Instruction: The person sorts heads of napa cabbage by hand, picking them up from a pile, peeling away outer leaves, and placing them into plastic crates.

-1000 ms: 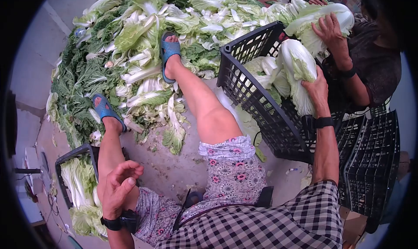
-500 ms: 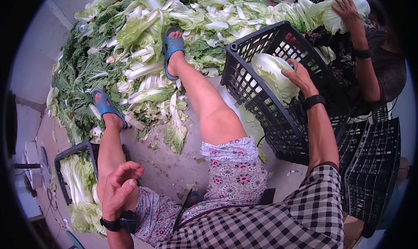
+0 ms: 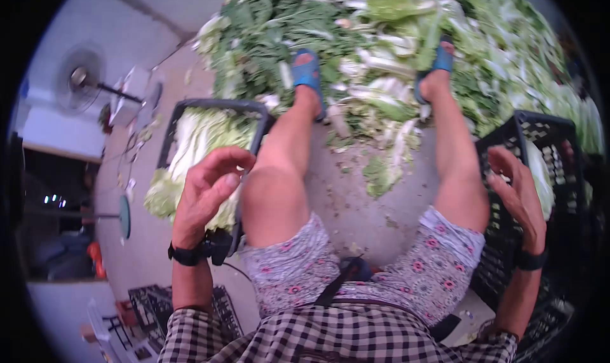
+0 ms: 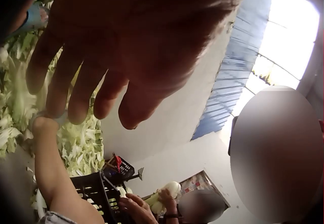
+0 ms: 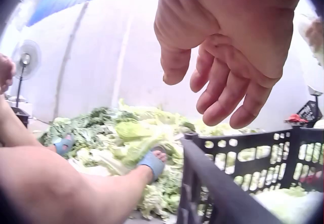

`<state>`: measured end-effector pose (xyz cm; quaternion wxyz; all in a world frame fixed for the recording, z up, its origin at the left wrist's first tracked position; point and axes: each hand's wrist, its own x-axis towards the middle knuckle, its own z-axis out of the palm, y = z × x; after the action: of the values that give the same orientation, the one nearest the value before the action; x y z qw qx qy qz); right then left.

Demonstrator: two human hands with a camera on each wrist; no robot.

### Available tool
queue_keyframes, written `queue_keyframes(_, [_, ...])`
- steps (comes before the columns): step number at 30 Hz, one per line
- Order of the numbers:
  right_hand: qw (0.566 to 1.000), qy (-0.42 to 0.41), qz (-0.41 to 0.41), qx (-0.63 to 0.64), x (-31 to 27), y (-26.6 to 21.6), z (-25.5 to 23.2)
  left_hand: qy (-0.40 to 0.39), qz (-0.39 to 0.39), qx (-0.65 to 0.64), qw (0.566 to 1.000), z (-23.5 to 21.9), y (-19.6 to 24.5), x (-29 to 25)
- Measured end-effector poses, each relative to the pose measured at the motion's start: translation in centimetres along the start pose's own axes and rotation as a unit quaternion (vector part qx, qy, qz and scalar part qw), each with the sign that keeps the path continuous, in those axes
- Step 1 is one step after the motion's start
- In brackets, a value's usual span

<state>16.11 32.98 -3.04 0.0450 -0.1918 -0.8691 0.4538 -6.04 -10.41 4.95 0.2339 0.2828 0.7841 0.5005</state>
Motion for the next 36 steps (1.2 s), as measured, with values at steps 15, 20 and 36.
queue_keyframes(15, [0.99, -0.117, 0.053, 0.053, 2.5, 0.8, 4.6, 0.544, -0.263, 0.033, 0.796, -19.9, -17.2, -15.7])
queue_keyframes(20, [0.992, -0.11, 0.05, 0.033, 2.9, 0.9, 5.2, 0.52, -0.121, 0.201, 0.821, -21.0, -26.1, -15.0])
queue_keyframes(36, [0.993, -0.095, 0.063, 0.006, 1.7, 0.1, 5.1, 0.149, -0.339, 0.48, 0.795, -17.0, -23.3, 1.9])
